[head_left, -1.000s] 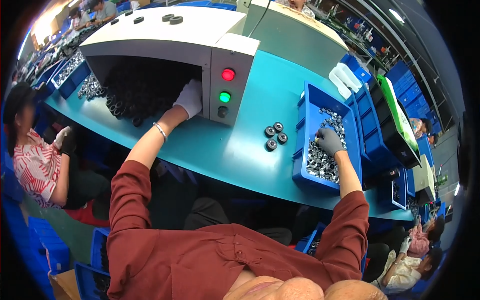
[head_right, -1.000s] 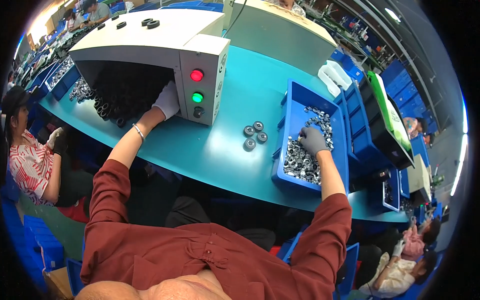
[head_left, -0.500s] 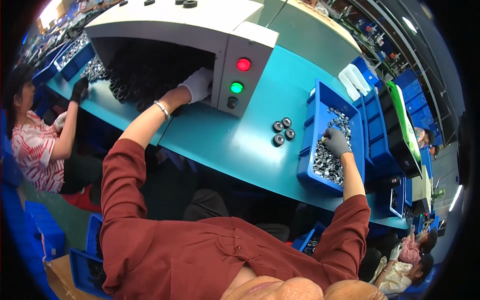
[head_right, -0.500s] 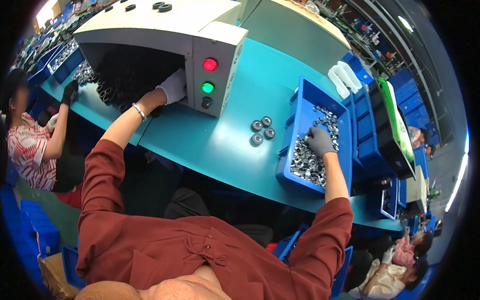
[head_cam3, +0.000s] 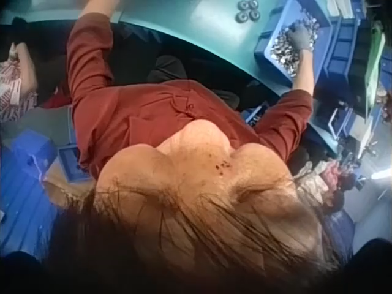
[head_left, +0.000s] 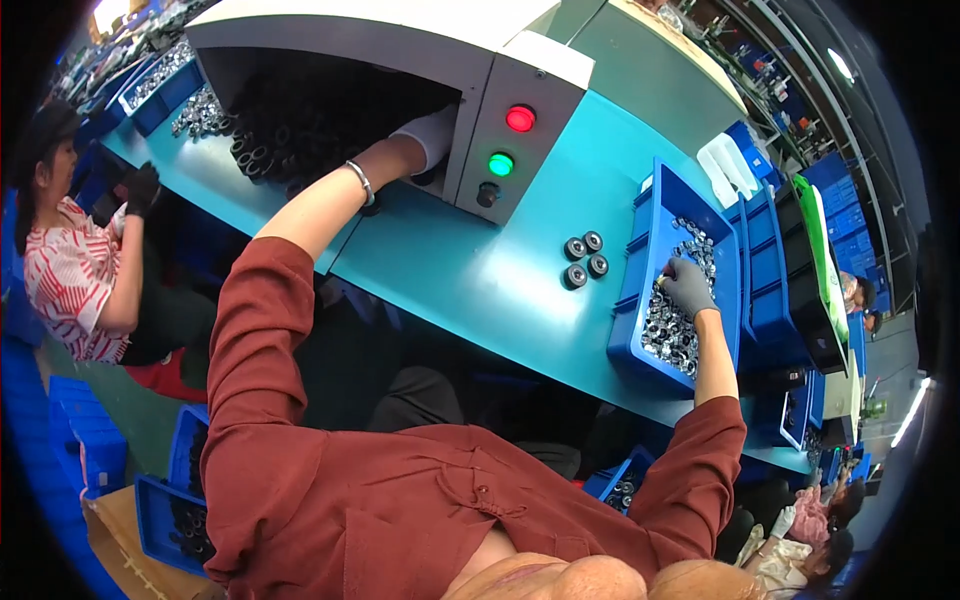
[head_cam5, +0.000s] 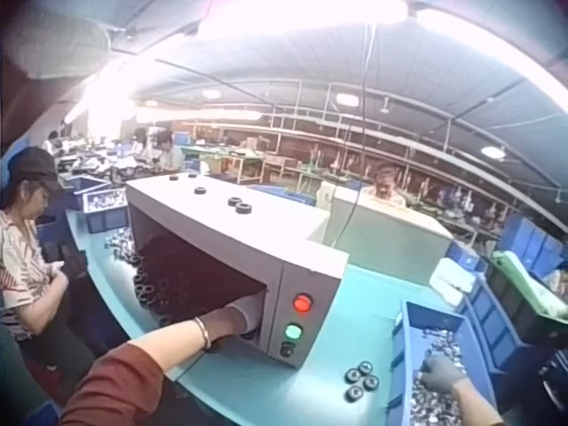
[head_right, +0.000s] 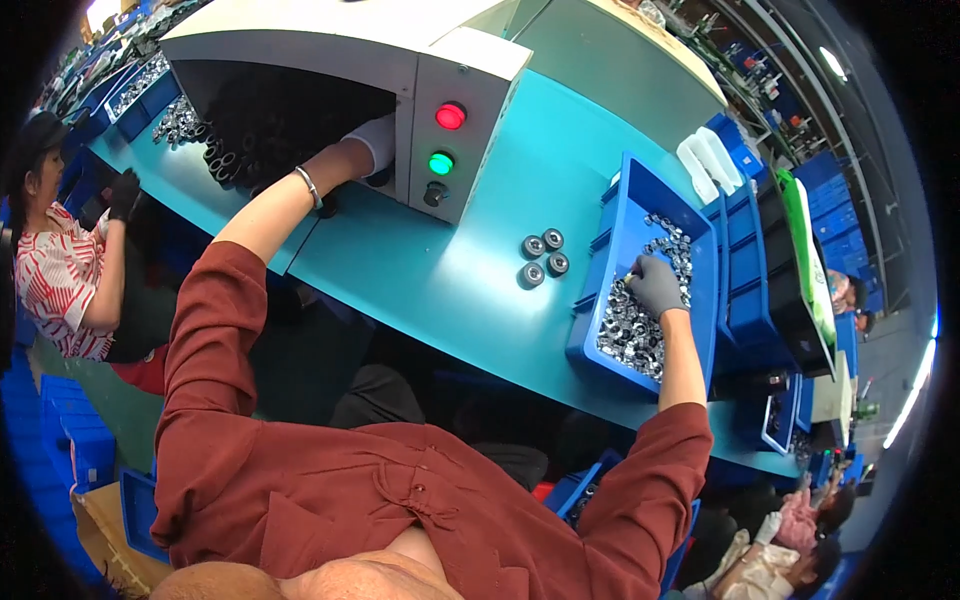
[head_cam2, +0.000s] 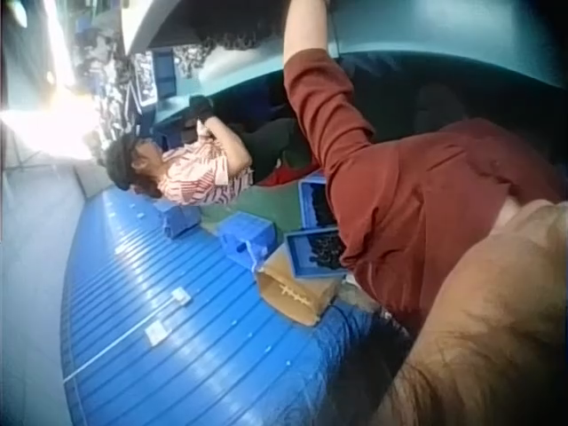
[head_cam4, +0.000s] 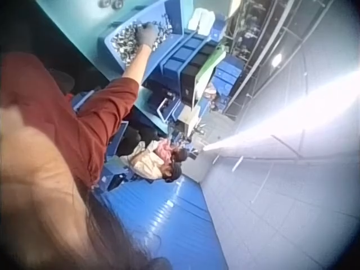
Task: The recorder is assembling mechanical bearings by inserting components into circular housings on a factory line.
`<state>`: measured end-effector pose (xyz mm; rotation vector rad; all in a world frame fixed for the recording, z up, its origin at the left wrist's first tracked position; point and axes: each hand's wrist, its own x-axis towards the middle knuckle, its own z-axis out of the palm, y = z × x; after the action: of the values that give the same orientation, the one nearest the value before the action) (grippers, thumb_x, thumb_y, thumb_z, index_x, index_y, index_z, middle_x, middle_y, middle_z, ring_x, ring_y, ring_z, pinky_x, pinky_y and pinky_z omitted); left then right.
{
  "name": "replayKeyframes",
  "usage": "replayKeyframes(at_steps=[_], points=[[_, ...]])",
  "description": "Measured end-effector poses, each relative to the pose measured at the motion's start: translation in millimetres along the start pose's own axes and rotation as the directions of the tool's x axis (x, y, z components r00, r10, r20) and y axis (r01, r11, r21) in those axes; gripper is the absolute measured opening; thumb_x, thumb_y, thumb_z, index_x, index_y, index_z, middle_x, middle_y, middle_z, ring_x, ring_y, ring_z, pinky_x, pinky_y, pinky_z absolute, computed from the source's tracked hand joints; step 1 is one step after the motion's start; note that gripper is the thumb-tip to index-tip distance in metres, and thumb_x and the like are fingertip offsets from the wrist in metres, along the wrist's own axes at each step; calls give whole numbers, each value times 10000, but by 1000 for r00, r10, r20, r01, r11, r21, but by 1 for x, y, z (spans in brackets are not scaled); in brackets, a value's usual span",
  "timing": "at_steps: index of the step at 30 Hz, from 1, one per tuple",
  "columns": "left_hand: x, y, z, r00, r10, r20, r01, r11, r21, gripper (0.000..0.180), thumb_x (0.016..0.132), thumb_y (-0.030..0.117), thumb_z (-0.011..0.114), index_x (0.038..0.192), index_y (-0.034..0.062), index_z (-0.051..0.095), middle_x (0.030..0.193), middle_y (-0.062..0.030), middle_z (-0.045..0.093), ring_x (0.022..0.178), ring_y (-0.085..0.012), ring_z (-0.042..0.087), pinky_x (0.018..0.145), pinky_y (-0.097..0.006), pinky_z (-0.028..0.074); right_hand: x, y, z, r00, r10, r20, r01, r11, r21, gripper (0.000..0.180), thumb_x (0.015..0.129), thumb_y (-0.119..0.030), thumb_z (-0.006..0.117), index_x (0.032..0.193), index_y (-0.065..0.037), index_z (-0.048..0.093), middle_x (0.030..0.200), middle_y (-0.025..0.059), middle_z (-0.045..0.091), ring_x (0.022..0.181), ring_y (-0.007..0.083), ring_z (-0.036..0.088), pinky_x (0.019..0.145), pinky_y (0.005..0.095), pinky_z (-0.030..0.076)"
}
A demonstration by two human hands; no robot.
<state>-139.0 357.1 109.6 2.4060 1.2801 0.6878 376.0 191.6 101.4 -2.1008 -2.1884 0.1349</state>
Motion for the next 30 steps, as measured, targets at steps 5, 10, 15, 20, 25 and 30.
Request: replayKeyframes(at_steps=[5,10,15,20,25,30], points=[[-7,16,-18,996,-3,93,-1,999,44,379,986,262,492,1245,19,625,1276,-249,623,1170,-387,609,999,-417,482,0,-7,-3,1000,7,17,-7,1000,-20,201,789,-184,680,894,-13,666,863,236,676,849,411,655,758,470,508],[-2,8,-22,992,28,121,-57,968,245,354,987,253,477,1191,14,642,1227,-257,639,1125,-397,621,965,-436,492,-6,-14,-6,999,30,-32,-30,1000,10,215,803,-176,699,889,8,629,822,219,664,793,379,654,708,438,500],[-8,4,-13,997,47,53,-59,968,244,343,990,249,475,1195,31,643,1213,-248,646,1145,-393,608,974,-429,486,-12,-10,-7,989,98,-110,-93,995,44,229,801,-192,700,927,-14,633,859,212,679,831,390,660,736,455,506],[6,3,-12,987,23,156,-74,942,329,347,990,251,488,1217,34,634,1264,-240,625,1184,-382,589,1002,-415,470,-25,-14,-14,967,101,-235,-78,991,104,249,795,-163,679,1005,-30,660,927,206,698,894,391,672,789,455,522],[6,-10,-4,982,190,12,-186,950,251,341,976,246,494,1195,33,644,1234,-233,641,1140,-388,610,976,-425,484,-41,-12,-18,961,46,-272,-18,994,106,245,800,-116,642,1030,-31,659,982,212,694,950,389,662,833,452,515],[5,-13,-15,932,364,-9,-325,844,425,340,966,240,506,1206,33,628,1243,-232,630,1168,-389,586,980,-433,481,-48,-17,-25,947,89,-309,-7,967,256,211,814,-97,623,1010,-23,647,962,202,695,937,375,666,819,442,516]])
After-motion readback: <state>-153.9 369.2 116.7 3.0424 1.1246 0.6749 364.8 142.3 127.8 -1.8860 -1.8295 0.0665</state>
